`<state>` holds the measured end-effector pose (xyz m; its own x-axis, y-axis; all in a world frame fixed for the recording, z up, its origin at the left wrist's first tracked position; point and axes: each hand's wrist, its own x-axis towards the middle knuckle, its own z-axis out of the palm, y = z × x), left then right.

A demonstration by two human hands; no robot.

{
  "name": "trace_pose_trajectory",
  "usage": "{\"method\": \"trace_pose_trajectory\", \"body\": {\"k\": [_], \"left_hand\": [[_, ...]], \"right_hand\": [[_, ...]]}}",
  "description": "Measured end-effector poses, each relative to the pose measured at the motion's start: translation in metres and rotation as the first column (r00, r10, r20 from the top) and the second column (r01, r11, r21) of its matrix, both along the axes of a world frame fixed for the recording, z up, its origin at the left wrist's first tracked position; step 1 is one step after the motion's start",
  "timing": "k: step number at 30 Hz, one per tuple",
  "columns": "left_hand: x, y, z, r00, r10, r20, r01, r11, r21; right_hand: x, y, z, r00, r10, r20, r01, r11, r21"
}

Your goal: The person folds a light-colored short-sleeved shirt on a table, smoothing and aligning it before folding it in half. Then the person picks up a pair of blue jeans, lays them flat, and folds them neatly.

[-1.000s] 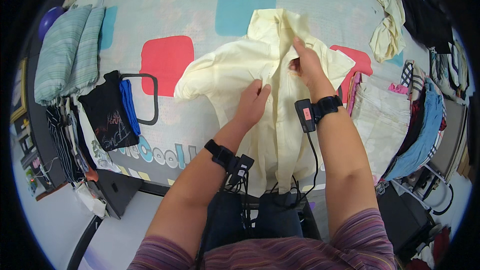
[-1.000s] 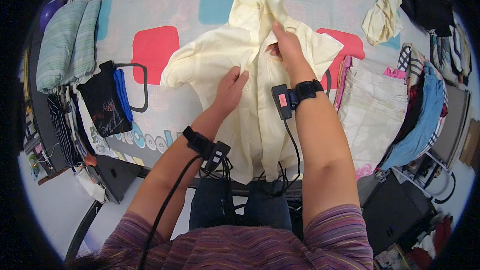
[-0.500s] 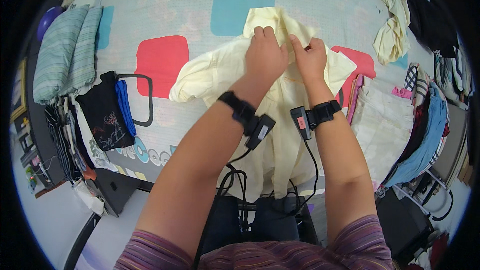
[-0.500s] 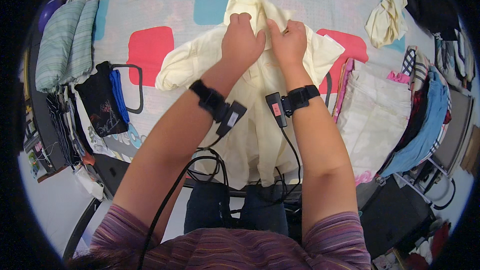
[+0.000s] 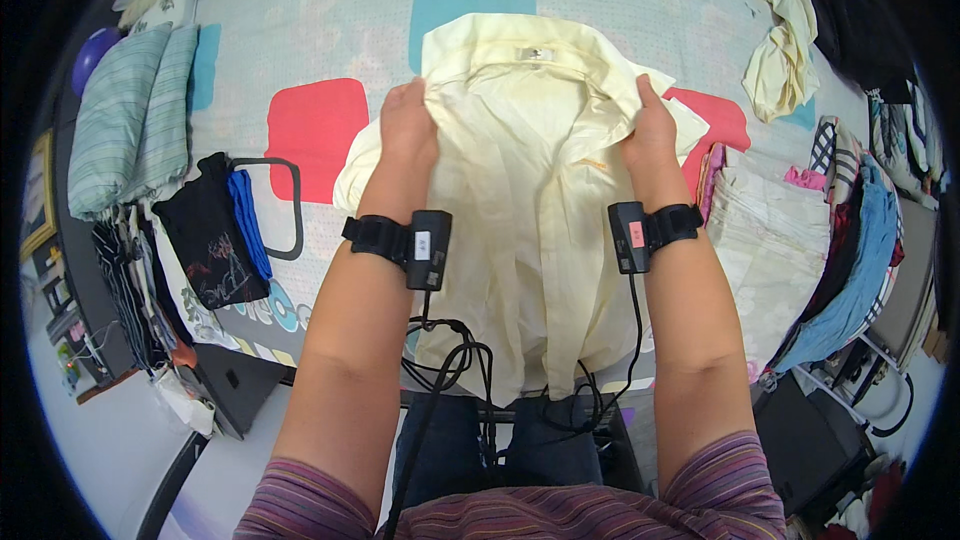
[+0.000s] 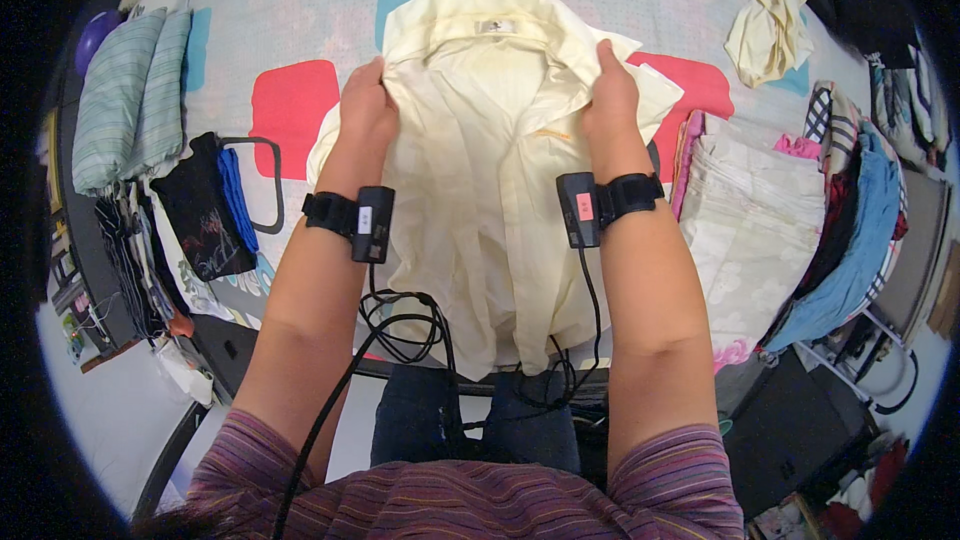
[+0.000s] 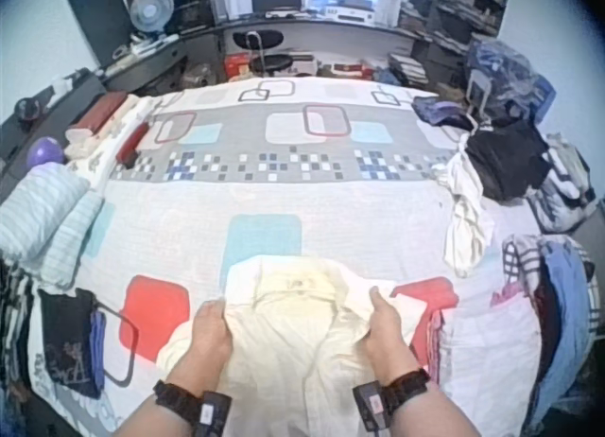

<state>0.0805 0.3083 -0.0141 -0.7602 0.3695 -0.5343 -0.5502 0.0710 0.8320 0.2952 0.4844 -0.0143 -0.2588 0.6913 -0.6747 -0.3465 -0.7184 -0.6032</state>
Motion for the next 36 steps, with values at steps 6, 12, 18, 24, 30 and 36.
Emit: {"method": "trace_pose_trajectory", "body": {"k": [6,12,18,24,30,36], "left_hand": [[-0.022,-0.012,-0.004,0.918,0.166,0.361,-0.234,0.96,0.154],[-0.013,-0.01,0.005,0.994,0.079,0.069,-0.084,0.994,0.071],[-0.015,-0.006,0.022,0.532,-0.59,-0.607,0.206,0.786,-0.583],[-0.022,0.001,0.032,-0.062,-0.877,-0.476,0.255,0.448,-0.857],[-0.027,0.016,0.048,-0.06,-0.955,-0.291,0.19,0.276,-0.942],[-0.027,0.032,0.06,-0.284,-0.832,-0.477,-0.163,0.532,-0.831]], "right_hand": [[0.015,0.015,-0.004,0.974,-0.173,-0.15,0.153,0.979,-0.135],[0.015,0.014,-0.018,0.985,-0.16,-0.062,0.152,0.981,-0.121],[0.014,-0.005,0.012,0.312,-0.396,0.864,-0.679,0.543,0.494],[0.0,-0.025,0.045,0.329,-0.522,0.786,-0.944,-0.154,0.293],[0.003,-0.013,0.043,0.106,-0.216,0.97,-0.993,0.02,0.114],[-0.012,0.002,0.045,0.224,-0.379,0.898,-0.973,-0.034,0.228]]}}
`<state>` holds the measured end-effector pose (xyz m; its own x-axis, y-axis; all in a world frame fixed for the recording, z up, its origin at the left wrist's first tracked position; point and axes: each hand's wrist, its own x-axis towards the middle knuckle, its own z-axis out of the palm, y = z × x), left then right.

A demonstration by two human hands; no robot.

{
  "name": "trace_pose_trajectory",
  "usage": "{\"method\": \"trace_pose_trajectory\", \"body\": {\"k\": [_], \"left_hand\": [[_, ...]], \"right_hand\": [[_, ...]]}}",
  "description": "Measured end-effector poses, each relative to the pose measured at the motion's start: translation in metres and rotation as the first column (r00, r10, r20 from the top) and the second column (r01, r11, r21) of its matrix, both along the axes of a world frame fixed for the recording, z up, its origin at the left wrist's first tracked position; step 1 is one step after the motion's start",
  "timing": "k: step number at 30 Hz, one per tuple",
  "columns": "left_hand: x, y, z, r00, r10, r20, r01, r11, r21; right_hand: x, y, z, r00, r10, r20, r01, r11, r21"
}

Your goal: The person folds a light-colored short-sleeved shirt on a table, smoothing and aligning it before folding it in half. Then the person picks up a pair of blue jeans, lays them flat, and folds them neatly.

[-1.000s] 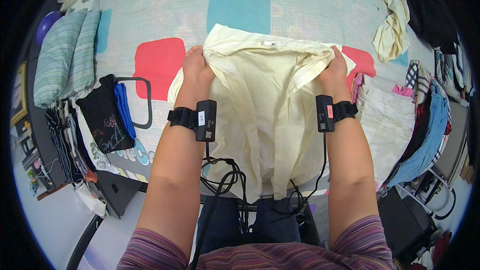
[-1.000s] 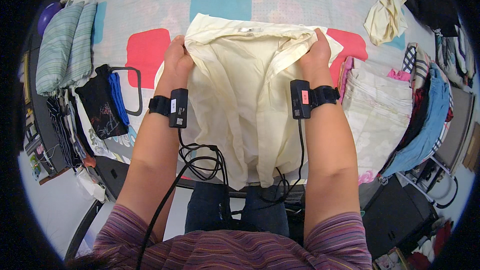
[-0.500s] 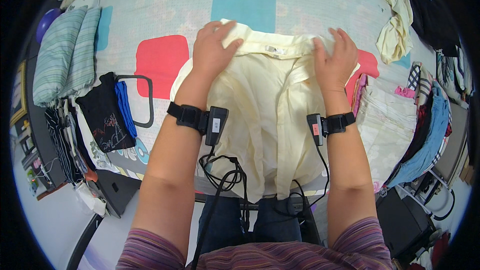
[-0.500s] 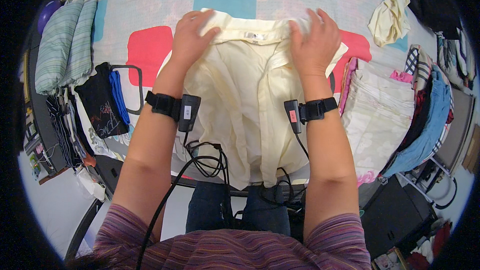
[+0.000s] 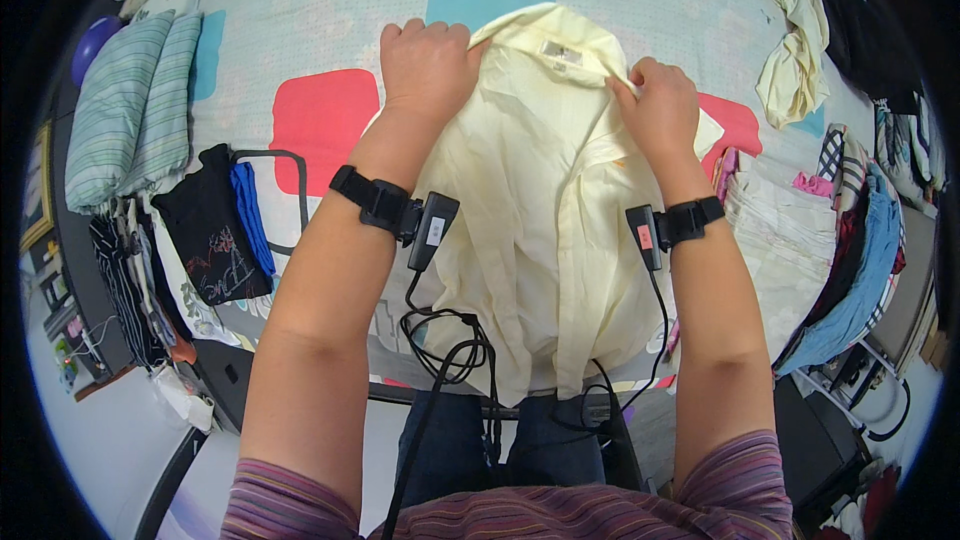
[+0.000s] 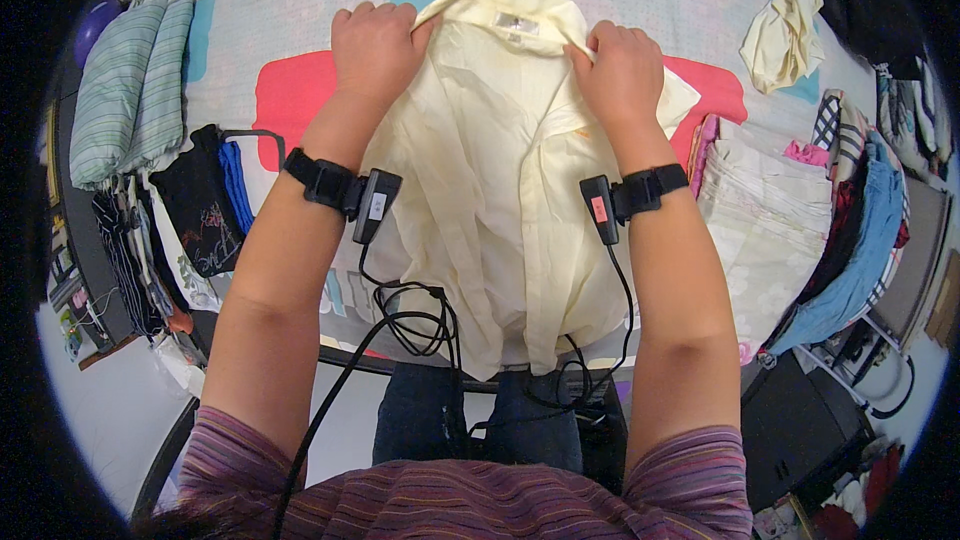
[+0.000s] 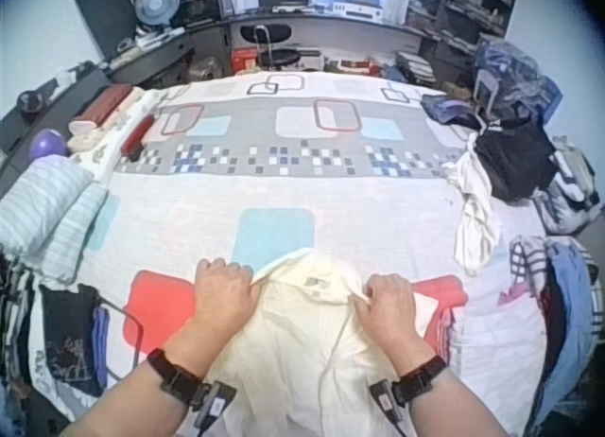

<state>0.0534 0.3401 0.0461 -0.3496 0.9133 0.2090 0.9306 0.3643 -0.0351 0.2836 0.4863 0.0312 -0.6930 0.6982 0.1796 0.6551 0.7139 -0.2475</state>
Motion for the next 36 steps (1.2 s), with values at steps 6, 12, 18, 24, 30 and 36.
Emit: {"method": "trace_pose_trajectory", "body": {"k": [6,12,18,24,30,36], "left_hand": [[0.027,0.023,0.005,0.959,0.218,0.18,-0.206,0.975,-0.084],[0.065,0.039,-0.01,0.592,0.238,0.77,-0.278,0.957,-0.082],[0.057,-0.005,-0.034,0.393,-0.054,0.918,-0.471,0.846,0.251],[0.018,-0.123,-0.043,0.829,0.345,0.44,-0.537,0.713,0.451],[-0.029,-0.179,-0.049,-0.192,0.324,0.926,-0.745,0.566,-0.353],[-0.002,-0.151,-0.045,-0.456,0.231,0.859,-0.49,0.741,-0.46]], "right_hand": [[-0.028,-0.011,-0.003,0.992,-0.121,0.046,0.12,0.992,0.041],[-0.046,-0.027,-0.013,1.0,-0.006,0.001,0.006,0.956,-0.292],[-0.002,-0.04,-0.012,0.888,-0.189,-0.418,0.077,0.96,-0.271],[0.105,-0.047,-0.031,0.704,-0.536,-0.466,0.413,0.842,-0.347],[0.151,-0.002,-0.056,0.409,-0.893,-0.186,0.103,0.247,-0.963],[0.129,0.008,-0.041,0.607,-0.78,0.151,0.12,-0.098,-0.988]]}}
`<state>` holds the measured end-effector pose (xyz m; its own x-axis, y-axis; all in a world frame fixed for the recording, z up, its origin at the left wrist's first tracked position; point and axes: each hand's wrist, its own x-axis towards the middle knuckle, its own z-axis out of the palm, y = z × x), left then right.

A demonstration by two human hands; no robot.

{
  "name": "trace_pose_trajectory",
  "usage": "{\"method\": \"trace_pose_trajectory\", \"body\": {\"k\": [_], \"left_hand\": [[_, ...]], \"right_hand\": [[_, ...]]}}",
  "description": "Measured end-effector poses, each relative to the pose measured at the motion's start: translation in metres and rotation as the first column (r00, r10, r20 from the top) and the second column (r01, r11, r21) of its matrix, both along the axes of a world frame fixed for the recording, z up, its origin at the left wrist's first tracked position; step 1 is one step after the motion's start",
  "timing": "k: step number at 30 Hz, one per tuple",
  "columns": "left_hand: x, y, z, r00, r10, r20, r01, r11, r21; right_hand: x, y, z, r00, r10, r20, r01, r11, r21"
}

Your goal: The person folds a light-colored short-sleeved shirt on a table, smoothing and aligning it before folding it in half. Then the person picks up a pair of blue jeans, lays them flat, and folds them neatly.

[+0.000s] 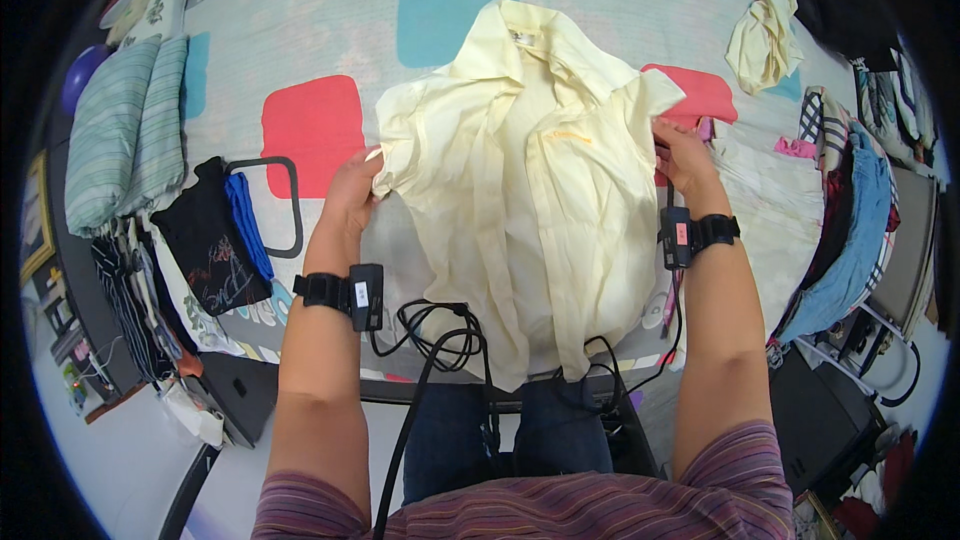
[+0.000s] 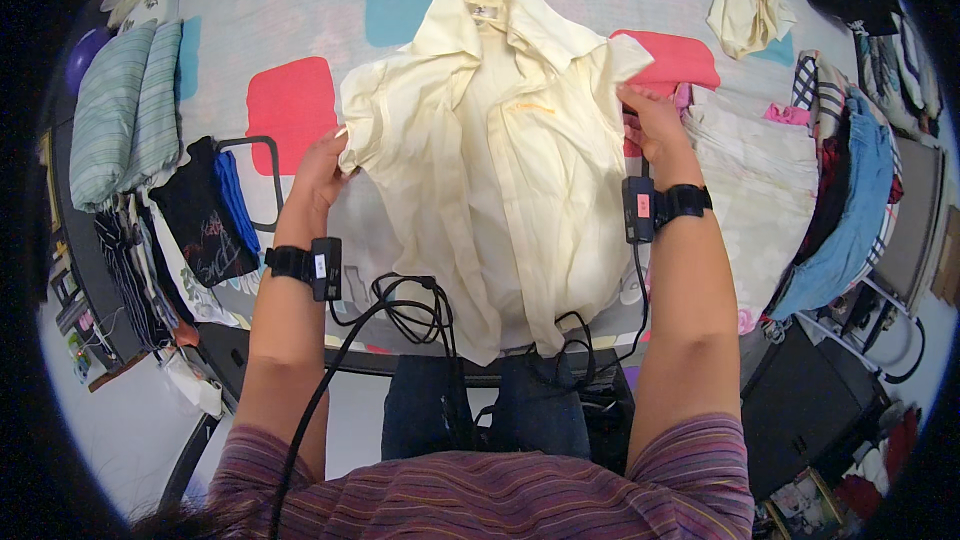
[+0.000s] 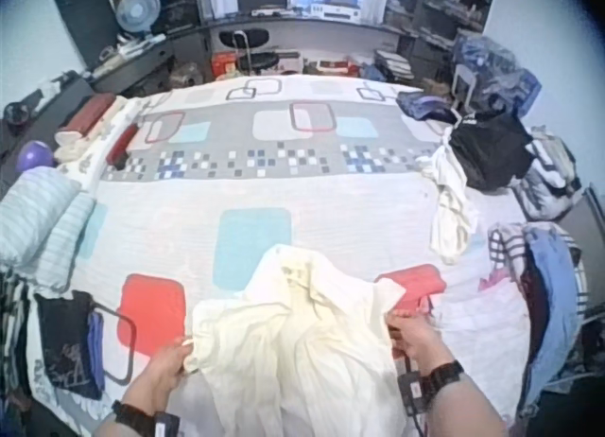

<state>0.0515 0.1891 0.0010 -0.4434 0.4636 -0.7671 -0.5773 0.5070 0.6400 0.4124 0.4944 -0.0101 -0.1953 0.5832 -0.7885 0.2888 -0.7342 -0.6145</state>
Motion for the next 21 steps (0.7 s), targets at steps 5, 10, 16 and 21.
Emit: {"method": "trace_pose_trajectory", "body": {"k": [5,10,16,21], "left_hand": [[-0.007,0.004,0.028,0.92,0.351,-0.175,-0.332,0.934,0.129],[-0.023,-0.022,0.053,0.591,0.524,-0.613,-0.405,0.85,0.336],[-0.018,-0.029,0.046,0.858,0.364,-0.362,-0.322,0.931,0.173],[-0.007,-0.046,0.053,0.934,0.358,0.012,-0.34,0.875,0.344]], "right_hand": [[-0.002,0.005,-0.009,0.985,0.151,-0.086,-0.148,0.988,0.039],[0.018,0.012,-0.013,0.902,-0.229,0.365,-0.113,0.692,0.713],[-0.001,-0.012,0.016,0.696,-0.441,0.566,-0.485,0.292,0.824],[-0.081,-0.105,0.021,0.871,0.374,0.318,-0.489,0.607,0.626]]}}
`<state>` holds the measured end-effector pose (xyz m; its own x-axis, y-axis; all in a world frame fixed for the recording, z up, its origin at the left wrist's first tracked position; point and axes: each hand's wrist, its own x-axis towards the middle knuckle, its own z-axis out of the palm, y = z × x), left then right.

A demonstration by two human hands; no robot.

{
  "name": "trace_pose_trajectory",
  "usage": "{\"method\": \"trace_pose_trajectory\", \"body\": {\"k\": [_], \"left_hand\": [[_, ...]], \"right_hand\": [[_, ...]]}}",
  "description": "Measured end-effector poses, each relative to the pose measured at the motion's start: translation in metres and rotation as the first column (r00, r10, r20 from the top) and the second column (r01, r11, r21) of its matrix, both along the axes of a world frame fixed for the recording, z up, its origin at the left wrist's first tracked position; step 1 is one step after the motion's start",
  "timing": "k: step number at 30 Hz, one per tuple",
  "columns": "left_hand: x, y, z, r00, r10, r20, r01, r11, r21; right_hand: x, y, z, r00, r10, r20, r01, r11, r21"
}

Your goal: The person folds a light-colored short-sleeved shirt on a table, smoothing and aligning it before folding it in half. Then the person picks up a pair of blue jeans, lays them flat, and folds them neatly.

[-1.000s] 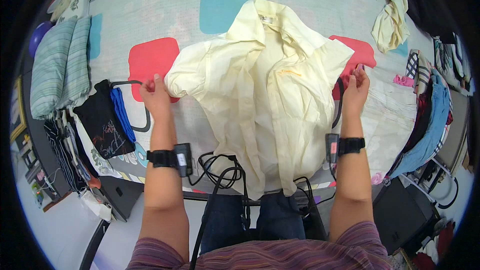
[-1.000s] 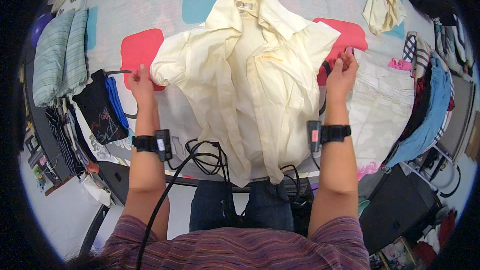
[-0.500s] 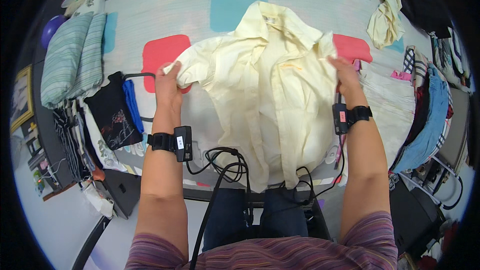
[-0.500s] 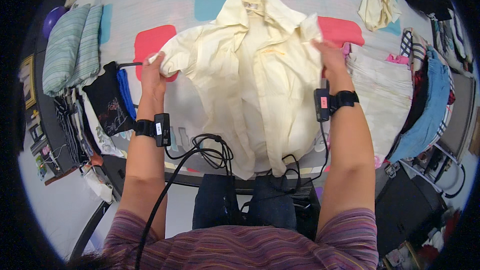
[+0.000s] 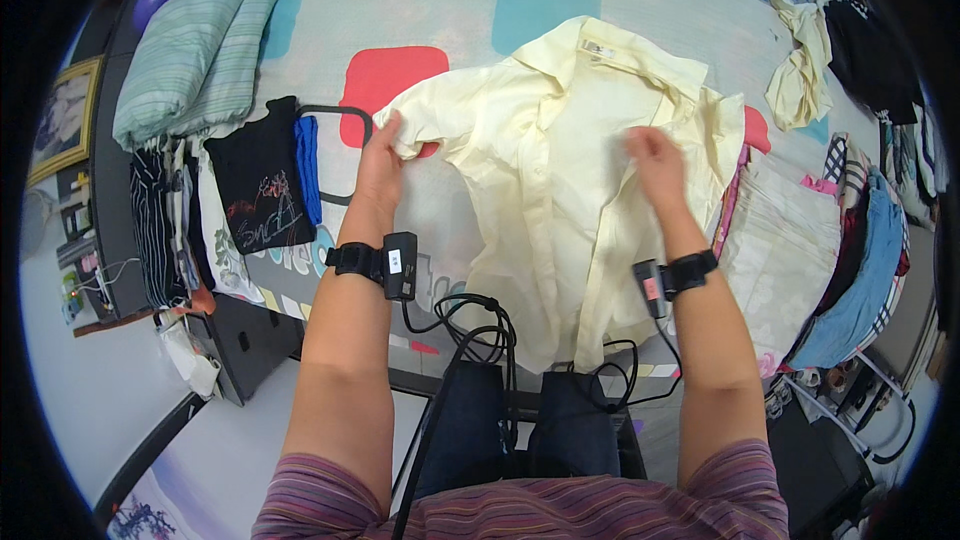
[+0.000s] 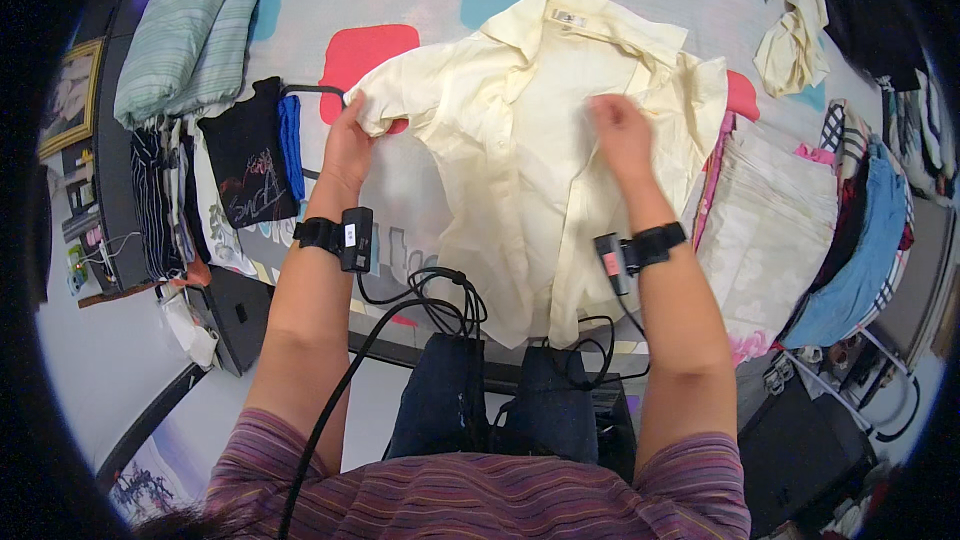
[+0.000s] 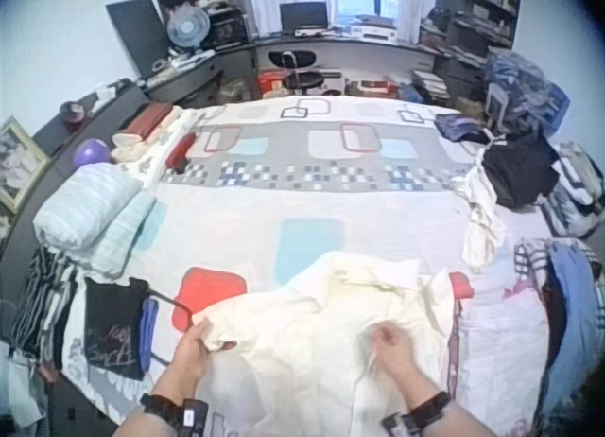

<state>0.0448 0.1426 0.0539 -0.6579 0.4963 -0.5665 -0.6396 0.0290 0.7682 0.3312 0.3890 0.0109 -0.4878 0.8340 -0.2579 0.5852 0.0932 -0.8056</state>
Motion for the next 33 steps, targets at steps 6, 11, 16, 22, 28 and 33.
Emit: {"method": "trace_pose_trajectory", "body": {"k": [6,11,16,22,28,33], "left_hand": [[0.0,-0.015,-0.016,0.89,-0.281,-0.358,0.187,0.943,-0.274],[-0.033,-0.017,-0.023,0.772,-0.22,-0.596,-0.051,0.913,-0.404],[-0.037,-0.025,-0.032,0.563,-0.55,-0.617,-0.107,0.691,-0.714],[0.014,-0.061,-0.056,0.635,-0.018,-0.772,-0.507,0.744,-0.435],[0.167,-0.123,-0.038,0.88,-0.399,-0.258,0.128,0.722,-0.68],[0.224,-0.157,-0.033,0.623,-0.781,0.042,0.601,0.443,-0.665]], "right_hand": [[-0.072,-0.082,-0.008,0.983,0.006,0.186,0.033,0.979,-0.203],[-0.048,-0.067,-0.019,0.953,-0.2,0.229,0.205,0.979,0.003],[-0.029,-0.048,-0.039,0.958,-0.016,0.286,0.059,0.988,-0.14],[-0.09,-0.008,-0.022,0.971,-0.236,0.027,0.235,0.94,-0.247],[-0.138,0.017,-0.011,0.996,-0.047,0.074,0.076,0.888,-0.454],[-0.139,0.047,-0.023,0.993,0.114,0.014,-0.1,0.921,-0.377]]}}
